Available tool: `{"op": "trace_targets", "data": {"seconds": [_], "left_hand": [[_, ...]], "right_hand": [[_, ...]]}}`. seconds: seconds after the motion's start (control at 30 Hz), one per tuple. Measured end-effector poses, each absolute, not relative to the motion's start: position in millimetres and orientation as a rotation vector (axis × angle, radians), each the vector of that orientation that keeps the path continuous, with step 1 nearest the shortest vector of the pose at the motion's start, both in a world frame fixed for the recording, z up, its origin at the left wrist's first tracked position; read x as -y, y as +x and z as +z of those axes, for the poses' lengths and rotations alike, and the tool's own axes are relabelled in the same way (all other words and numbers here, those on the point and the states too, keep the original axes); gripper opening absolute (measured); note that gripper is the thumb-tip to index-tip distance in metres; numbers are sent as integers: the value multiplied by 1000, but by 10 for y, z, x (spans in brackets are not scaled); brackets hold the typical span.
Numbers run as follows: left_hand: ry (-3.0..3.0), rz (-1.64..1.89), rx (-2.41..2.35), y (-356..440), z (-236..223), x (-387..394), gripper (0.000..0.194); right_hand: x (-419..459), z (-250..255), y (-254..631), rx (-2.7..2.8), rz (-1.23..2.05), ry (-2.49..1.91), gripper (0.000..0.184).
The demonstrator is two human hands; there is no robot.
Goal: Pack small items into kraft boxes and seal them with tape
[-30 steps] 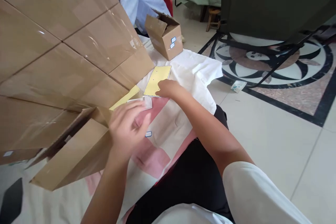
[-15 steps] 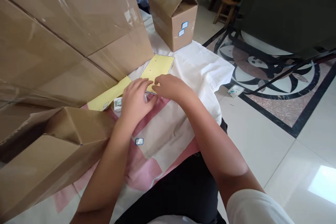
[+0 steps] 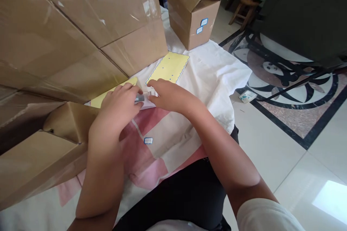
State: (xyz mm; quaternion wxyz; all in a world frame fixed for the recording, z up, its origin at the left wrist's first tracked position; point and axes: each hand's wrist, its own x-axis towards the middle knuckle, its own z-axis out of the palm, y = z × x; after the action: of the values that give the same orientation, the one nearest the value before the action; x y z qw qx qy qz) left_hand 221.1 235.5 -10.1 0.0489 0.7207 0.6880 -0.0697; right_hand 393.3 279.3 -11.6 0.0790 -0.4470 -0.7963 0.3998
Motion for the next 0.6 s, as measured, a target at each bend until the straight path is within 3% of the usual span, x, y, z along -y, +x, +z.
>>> {"op": "trace_targets", "data": {"seconds": [0.07,0.17,0.3,0.6], "left_hand": [[2131,-212,-2088,2164,-71,-2353,29],[2097,-207,-2057,2125,-66,-2351,38],[2154,-173,-2009,2099,-86,-2343,36],[2037,-279,-1977,2015,8,-2339,50]], "right_hand": [[-2794,-135,3879,2405,1210,-1317,41],[-2815,-176,3775,2438,1230,-1339,29],[-2879,-270,3653,2408,1157,-1350,22],[-2840,-230,3520,2403,1272,-1498,32]]}}
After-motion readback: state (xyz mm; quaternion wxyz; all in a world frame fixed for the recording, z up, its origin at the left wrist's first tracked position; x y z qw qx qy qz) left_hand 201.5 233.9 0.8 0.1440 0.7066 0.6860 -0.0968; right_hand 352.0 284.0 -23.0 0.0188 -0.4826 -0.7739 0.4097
